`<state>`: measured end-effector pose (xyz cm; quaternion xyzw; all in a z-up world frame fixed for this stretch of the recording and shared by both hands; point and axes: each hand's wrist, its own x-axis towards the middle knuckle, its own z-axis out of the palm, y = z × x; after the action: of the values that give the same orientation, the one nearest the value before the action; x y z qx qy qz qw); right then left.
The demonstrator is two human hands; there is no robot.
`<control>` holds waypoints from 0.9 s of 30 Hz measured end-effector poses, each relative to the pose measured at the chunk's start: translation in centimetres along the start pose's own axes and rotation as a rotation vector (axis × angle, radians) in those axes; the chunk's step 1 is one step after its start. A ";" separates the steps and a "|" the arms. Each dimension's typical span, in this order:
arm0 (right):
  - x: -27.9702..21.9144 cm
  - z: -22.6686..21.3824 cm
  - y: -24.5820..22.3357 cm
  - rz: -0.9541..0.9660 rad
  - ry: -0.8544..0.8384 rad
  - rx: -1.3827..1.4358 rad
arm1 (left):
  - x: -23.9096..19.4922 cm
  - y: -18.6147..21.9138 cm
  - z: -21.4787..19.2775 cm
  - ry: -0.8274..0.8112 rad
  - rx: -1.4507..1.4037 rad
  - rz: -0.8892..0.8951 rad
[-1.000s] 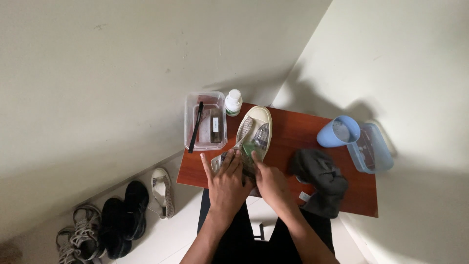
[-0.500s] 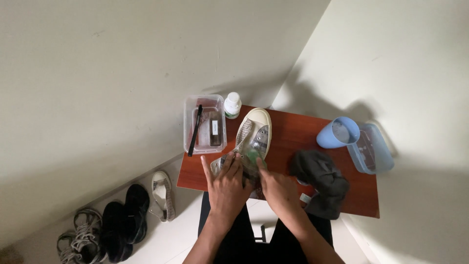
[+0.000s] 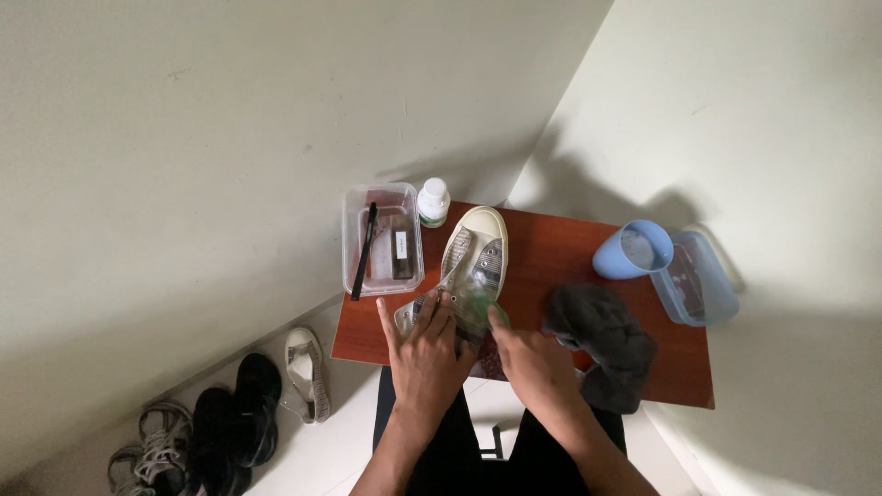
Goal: The person cleans a single high-top sneaker on a wooden table. They use a green brush and a dark cloth, repeatedly scrubbing the upper fabric and wiping the surface. A blue cup of water and a plastic container with cleaning supplies are visible nearby.
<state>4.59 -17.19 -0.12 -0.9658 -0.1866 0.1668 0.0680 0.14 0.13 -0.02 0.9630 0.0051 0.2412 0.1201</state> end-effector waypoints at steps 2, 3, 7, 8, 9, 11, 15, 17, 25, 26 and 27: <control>-0.9 1.5 1.1 0.011 0.031 -0.083 | 0.0 0.0 -0.1 -0.021 0.002 0.003; -1.3 2.3 1.6 0.021 0.064 -0.167 | 0.1 0.0 -0.1 -0.039 0.004 0.005; 3.0 2.6 0.5 -0.042 0.210 -0.113 | -0.1 -0.1 -0.4 -0.080 0.014 0.021; 4.0 1.6 -0.2 0.017 0.145 -0.035 | -0.1 -0.1 -0.1 -0.088 0.025 0.032; 4.9 0.6 -0.9 0.075 0.079 0.043 | -0.1 -0.2 0.1 -0.095 0.036 0.043; 4.2 -0.5 -1.1 0.087 0.024 -0.017 | 0.0 -0.2 0.1 -0.112 0.062 0.042; 0.2 0.6 1.7 0.026 0.004 -0.201 | -0.1 0.0 -0.1 -0.079 0.035 0.020; 0.9 -1.9 -0.1 0.060 -0.034 -0.129 | 0.2 0.0 0.5 -0.099 0.010 -0.020; 2.4 -3.5 -2.9 0.054 -0.009 0.004 | -0.1 0.4 0.4 -0.160 0.015 -0.057; 1.1 -3.6 -2.7 0.073 -0.069 0.002 | -0.1 0.4 0.5 -0.153 0.005 -0.067; -0.2 -3.7 -2.4 0.092 -0.130 0.000 | -0.1 0.4 0.6 -0.147 -0.005 -0.077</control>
<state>4.91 -15.27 3.89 -0.9605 -0.1462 0.2320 0.0482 0.32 -0.42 -0.47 0.9769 0.0328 0.1652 0.1318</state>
